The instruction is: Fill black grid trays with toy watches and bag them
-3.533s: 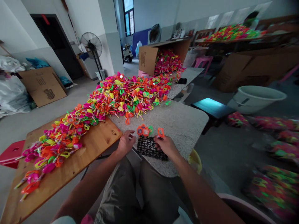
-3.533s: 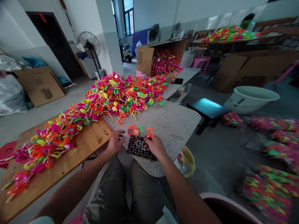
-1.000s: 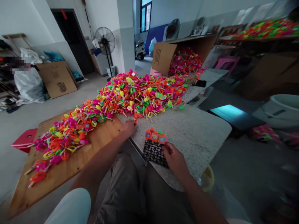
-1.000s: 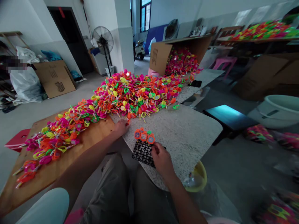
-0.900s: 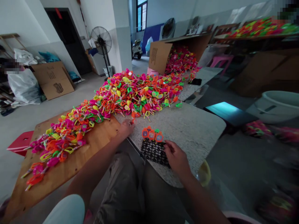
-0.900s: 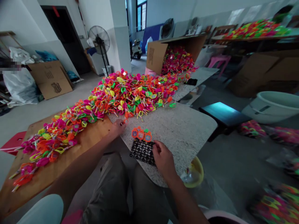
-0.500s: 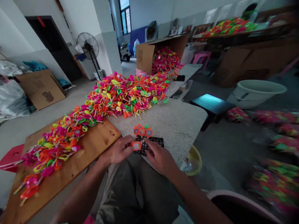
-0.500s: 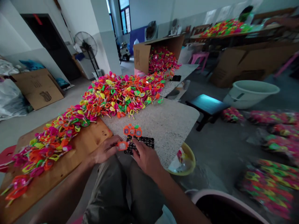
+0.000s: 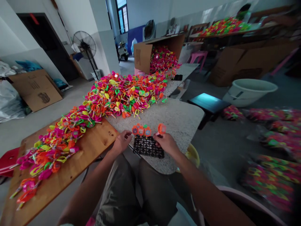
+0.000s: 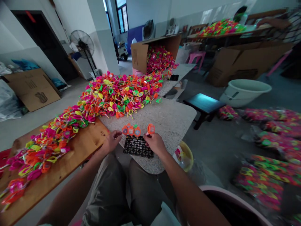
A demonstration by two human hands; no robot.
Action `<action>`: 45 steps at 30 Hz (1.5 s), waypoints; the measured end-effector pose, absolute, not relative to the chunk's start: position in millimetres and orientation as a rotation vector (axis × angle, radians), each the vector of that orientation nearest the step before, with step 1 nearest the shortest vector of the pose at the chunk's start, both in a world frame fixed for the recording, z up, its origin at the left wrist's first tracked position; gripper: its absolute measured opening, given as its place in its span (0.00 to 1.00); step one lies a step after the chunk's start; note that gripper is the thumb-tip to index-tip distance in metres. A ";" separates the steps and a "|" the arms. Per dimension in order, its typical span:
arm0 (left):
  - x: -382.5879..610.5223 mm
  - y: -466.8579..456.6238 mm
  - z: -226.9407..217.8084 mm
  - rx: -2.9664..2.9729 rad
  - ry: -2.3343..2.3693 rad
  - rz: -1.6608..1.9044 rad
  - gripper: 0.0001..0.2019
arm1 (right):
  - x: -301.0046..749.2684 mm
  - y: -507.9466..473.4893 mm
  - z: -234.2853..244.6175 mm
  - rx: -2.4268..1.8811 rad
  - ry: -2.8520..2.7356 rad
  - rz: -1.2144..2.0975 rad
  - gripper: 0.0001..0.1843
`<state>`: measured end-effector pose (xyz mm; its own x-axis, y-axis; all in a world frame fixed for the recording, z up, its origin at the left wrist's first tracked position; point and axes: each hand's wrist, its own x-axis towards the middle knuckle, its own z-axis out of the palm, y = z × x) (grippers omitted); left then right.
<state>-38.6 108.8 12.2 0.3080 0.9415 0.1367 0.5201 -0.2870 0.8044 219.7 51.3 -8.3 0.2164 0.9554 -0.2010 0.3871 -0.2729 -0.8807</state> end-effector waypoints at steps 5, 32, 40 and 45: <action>-21.8 117.8 -17.5 1.991 1.381 0.618 0.13 | 212.2 81.6 -12.5 -1.811 -1.445 1.072 0.09; -18.0 104.7 -32.6 2.179 1.487 0.653 0.10 | 201.2 68.5 -28.1 -1.971 -1.916 0.323 0.15; -206.4 117.1 24.1 2.006 2.229 0.876 0.14 | 224.8 29.0 -57.6 -1.713 -1.731 0.268 0.21; -290.9 129.8 43.4 1.946 2.620 0.523 0.17 | 219.1 8.3 -57.0 -1.730 -1.682 0.291 0.20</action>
